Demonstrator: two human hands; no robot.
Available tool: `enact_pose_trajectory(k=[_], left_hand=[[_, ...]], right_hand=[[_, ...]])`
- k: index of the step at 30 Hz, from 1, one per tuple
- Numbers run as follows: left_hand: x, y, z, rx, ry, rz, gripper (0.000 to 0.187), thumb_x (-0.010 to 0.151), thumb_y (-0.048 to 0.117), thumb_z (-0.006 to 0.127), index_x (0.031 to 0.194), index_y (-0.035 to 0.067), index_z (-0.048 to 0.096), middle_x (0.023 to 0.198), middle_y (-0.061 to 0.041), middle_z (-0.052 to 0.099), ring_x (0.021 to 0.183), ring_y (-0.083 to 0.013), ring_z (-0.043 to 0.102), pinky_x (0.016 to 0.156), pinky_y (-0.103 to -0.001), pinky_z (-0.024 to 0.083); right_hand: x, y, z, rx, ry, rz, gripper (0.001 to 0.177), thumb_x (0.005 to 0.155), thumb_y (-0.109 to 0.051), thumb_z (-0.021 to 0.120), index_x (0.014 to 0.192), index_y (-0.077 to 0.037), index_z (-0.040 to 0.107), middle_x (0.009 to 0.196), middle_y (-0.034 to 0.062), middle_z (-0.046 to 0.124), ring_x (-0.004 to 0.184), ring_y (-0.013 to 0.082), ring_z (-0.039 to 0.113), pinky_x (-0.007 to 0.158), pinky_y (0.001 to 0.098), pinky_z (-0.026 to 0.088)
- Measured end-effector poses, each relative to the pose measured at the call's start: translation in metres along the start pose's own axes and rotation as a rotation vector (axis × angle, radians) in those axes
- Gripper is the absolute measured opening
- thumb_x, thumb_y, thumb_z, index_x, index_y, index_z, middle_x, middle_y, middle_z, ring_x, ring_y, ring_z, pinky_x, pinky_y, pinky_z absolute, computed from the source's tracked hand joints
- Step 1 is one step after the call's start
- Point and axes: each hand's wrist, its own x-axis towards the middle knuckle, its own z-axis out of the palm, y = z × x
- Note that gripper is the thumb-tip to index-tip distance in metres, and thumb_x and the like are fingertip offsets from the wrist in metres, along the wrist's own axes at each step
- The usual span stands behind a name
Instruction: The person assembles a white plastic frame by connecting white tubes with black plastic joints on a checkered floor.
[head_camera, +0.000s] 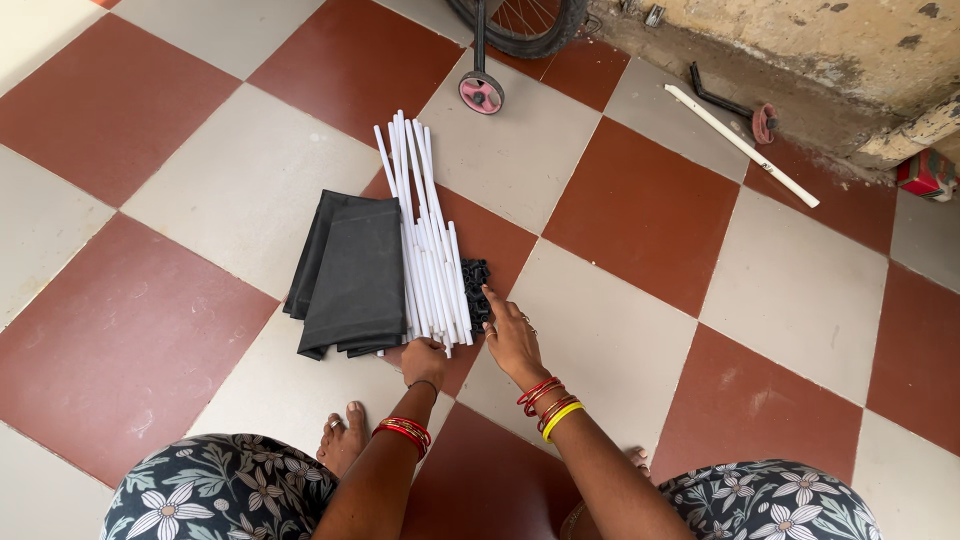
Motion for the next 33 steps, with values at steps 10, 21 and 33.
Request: enact_pose_trajectory(k=[10, 21, 33], left_hand=[[0.012, -0.020, 0.021, -0.114, -0.043, 0.016, 0.024, 0.087, 0.004, 0.066, 0.105, 0.012, 0.079, 0.108, -0.011, 0.078, 0.099, -0.0268, 0.074, 0.086, -0.038, 0.059], [0.002, -0.013, 0.018, -0.304, -0.139, -0.049, 0.017, 0.087, 0.009, 0.070, 0.103, 0.004, 0.076, 0.095, -0.010, 0.078, 0.081, -0.0209, 0.076, 0.077, -0.033, 0.058], [0.003, -0.012, 0.028, -0.481, -0.189, -0.046, 0.020, 0.093, 0.000, 0.056, 0.100, -0.001, 0.074, 0.085, -0.008, 0.075, 0.072, -0.0153, 0.070, 0.070, -0.029, 0.057]], right_hand=[[0.035, 0.047, 0.067, 0.095, -0.005, 0.040, 0.057, 0.099, -0.021, 0.060, 0.152, -0.027, 0.042, 0.125, 0.0105, 0.063, 0.117, 0.0293, 0.063, 0.102, 0.0455, 0.051], [0.078, 0.094, 0.128, 0.553, -0.036, 0.264, 0.033, 0.098, -0.021, 0.061, 0.130, -0.014, 0.069, 0.113, 0.0081, 0.073, 0.103, 0.0204, 0.069, 0.093, 0.0328, 0.054], [0.079, 0.075, 0.131, 0.484, -0.050, 0.208, 0.028, 0.095, -0.021, 0.067, 0.121, -0.015, 0.076, 0.089, 0.0032, 0.073, 0.078, 0.0122, 0.065, 0.073, 0.0298, 0.055]])
